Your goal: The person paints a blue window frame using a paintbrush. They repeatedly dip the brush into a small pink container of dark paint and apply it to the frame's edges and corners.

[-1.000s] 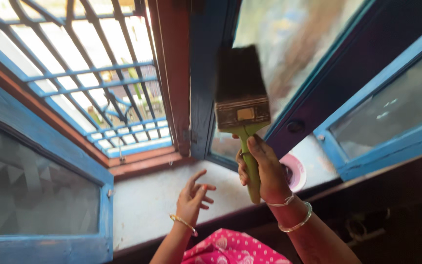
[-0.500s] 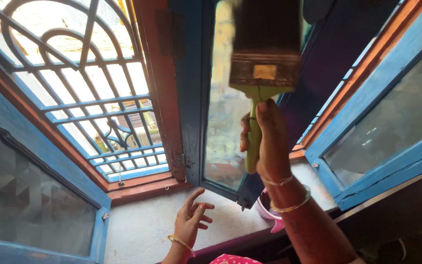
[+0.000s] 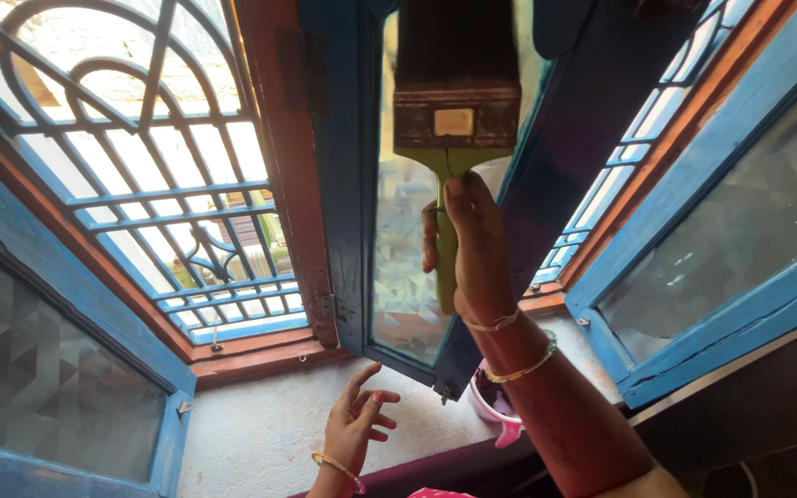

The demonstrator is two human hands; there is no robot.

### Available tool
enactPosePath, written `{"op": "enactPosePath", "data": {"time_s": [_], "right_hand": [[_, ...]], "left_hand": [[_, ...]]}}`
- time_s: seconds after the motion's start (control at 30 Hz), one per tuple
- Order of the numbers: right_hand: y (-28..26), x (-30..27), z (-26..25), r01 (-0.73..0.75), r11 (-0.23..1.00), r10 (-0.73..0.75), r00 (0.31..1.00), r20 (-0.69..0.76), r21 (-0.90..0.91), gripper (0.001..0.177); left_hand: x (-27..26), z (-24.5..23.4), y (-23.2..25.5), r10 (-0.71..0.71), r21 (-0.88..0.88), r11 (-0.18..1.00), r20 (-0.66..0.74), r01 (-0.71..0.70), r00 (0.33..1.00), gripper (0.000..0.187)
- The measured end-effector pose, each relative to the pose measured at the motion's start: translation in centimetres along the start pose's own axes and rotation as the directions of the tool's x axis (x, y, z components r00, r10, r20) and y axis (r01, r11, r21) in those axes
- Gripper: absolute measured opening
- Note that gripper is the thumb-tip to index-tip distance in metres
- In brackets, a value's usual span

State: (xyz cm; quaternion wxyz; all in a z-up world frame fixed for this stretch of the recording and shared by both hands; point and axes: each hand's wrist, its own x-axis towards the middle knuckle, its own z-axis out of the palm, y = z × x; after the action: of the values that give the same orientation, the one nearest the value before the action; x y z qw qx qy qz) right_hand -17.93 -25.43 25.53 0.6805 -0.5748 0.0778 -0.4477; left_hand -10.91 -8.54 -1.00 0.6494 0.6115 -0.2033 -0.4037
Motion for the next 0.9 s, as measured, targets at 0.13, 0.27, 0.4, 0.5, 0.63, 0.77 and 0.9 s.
{"op": "enactPosePath", "data": {"time_s": [0.13, 0.27, 0.4, 0.5, 0.63, 0.77, 0.9], "right_hand": [[2.2, -2.2, -1.3, 0.048, 0.995, -0.045, 0.998, -0.045, 0.087, 0.030], [6.3, -7.3, -3.7, 0.015, 0.995, -0.011, 0.999, -0.045, 0.099, 0.032], [6.9, -11.2, -4.7, -0.044, 0.999, 0.043, 0.998, -0.041, -0.020, 0.034], [5.5, -12.5, -4.0, -0.135, 0.984, 0.134, 0.991, 0.015, 0.115, 0.038], [4.6, -12.4, -4.5, -0.124, 0.991, 0.121, 0.990, 0.068, 0.041, 0.039], [4.7, -10.8, -7.7, 0.076, 0.968, -0.074, 0.997, 0.015, -0.240, 0.032], [1.0, -6.5, -11.8, 0.344, 0.530, -0.580, 0.814, -0.035, -0.775, 0.037]], "left_hand": [[-0.4, 0.7, 0.2, 0.002, 0.001, 1.000, 0.002, -0.002, 1.000, 0.050], [-0.8, 1.6, 0.2, 0.038, -0.053, 0.998, 0.038, -0.036, 0.999, 0.047], [-0.9, 3.6, 1.7, 0.173, -0.115, 0.982, 0.213, -0.152, 0.962, 0.045], [-1.0, 6.2, 4.3, 0.385, -0.076, 0.922, 0.238, -0.379, 0.892, 0.038], [-2.0, 8.7, 7.3, 0.403, -0.047, 0.915, 0.166, -0.401, 0.900, 0.036], [-2.0, 9.0, 10.3, 0.580, -0.163, 0.809, 0.072, -0.564, 0.811, 0.023], [-2.0, 7.7, 18.0, 0.952, 0.508, 0.288, -0.059, -0.811, 0.302, 0.042]]}}
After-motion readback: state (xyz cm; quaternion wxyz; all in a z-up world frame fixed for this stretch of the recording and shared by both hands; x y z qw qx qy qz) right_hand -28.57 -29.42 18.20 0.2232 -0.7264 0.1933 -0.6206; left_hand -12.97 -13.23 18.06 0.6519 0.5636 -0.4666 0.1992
